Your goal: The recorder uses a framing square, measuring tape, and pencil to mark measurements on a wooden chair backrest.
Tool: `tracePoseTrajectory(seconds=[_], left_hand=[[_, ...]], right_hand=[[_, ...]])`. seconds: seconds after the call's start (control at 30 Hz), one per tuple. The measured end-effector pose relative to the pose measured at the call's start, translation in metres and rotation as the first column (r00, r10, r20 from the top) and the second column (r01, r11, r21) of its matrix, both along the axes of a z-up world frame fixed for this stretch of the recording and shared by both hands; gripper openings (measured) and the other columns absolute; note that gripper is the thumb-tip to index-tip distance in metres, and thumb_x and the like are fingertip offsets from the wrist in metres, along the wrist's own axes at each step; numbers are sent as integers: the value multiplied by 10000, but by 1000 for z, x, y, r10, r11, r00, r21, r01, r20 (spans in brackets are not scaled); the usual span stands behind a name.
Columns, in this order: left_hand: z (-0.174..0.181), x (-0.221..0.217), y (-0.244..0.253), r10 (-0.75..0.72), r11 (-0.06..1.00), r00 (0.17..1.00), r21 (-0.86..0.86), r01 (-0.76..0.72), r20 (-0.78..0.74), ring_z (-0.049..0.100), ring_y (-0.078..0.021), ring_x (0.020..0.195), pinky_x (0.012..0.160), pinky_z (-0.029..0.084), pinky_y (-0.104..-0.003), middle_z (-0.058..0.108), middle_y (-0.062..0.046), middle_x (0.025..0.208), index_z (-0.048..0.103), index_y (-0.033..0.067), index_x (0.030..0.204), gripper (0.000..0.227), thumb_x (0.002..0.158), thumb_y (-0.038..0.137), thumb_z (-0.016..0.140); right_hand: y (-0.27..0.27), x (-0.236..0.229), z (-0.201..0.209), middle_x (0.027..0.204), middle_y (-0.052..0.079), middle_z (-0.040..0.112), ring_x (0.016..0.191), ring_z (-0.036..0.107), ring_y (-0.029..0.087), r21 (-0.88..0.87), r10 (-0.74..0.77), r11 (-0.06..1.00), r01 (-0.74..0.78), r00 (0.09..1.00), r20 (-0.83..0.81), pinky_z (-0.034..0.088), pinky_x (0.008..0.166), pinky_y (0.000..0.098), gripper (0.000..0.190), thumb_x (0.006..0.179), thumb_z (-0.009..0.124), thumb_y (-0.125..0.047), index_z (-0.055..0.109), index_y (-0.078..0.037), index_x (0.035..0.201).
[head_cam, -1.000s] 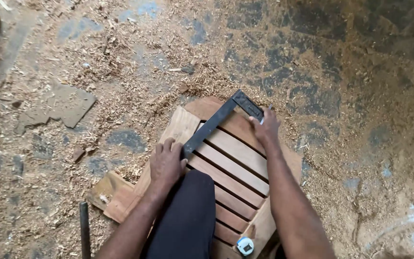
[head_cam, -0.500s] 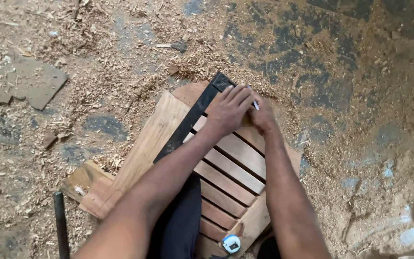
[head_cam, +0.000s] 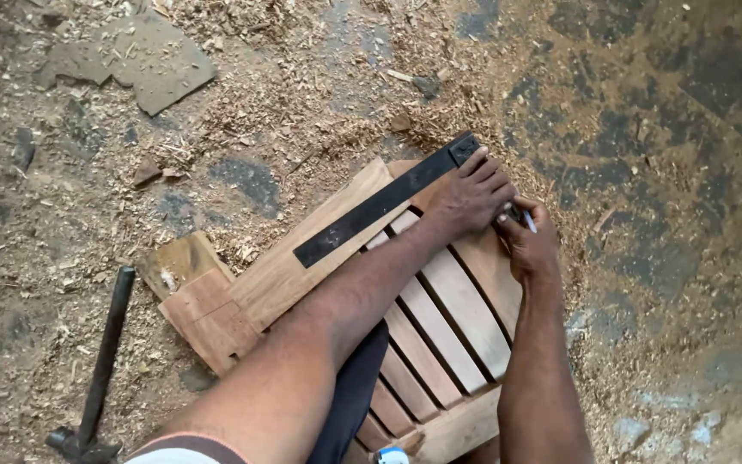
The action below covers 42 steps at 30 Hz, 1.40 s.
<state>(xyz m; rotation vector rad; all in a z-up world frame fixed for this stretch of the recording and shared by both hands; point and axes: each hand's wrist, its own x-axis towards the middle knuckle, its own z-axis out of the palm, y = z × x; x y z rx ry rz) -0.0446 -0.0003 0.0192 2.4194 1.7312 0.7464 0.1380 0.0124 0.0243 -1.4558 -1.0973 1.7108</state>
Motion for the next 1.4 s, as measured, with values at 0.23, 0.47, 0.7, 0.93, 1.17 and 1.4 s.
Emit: tracePoseTrajectory(seconds=[0.23, 0.47, 0.7, 0.93, 1.17, 1.4], left_hand=[[6, -6, -2, 138, 989, 990, 47, -138, 3, 453, -298, 1360, 1280, 192, -501, 577, -114, 1277, 614, 102, 1222, 330, 967, 285, 512], [-3, -1, 3, 120, 992, 991, -29, -122, -60, 428, -298, 1395, 1297, 147, -497, 572, -129, 1310, 596, 88, 1256, 339, 1002, 279, 479], [-6, 1, 9, 101, 992, 989, -65, -109, -105, 407, -309, 1418, 1280, 114, -516, 562, -136, 1366, 570, 92, 1233, 298, 1025, 236, 411], [-5, 2, 8, 128, 988, 982, -73, -139, -139, 405, -293, 1428, 1295, 79, -507, 554, -132, 1398, 552, 87, 1292, 341, 1033, 216, 374], [-5, 4, 8, 128, 987, 983, -83, -139, -128, 398, -279, 1444, 1296, 71, -506, 545, -128, 1416, 545, 92, 1341, 391, 1023, 226, 360], [-6, 5, 8, 137, 987, 986, -77, -145, -91, 409, -293, 1418, 1283, 85, -501, 558, -136, 1393, 564, 88, 1339, 413, 1009, 257, 383]], right_hand=[[-1, -22, 7, 1186, 80, 654, 995, 686, 157, 21, -5, 1000, 6, 1000, -26, 626, 865, 289, 411, 903, 707, 22, 551, -68, 1273], [-1, -16, 0, 1181, 84, 631, 1014, 657, 167, 101, 43, 994, -36, 997, -71, 602, 859, 292, 368, 974, 719, -2, 524, -63, 1280], [-6, -42, 27, 1234, 113, 643, 1016, 660, 169, 53, -13, 999, 10, 999, 48, 603, 863, 289, 332, 978, 666, -1, 544, -72, 1278], [-7, -44, 30, 1265, 148, 638, 1081, 677, 205, 84, -27, 996, 18, 994, 103, 633, 915, 310, 332, 942, 673, -12, 575, -39, 1258], [-8, -38, 23, 1290, 163, 644, 1139, 685, 224, 122, -2, 993, 0, 1000, 20, 585, 941, 321, 348, 934, 694, -15, 578, -31, 1262], [-5, -37, 19, 1309, 145, 644, 1146, 676, 200, 146, -5, 989, 4, 1000, 10, 616, 975, 294, 360, 941, 694, -6, 581, -36, 1282]])
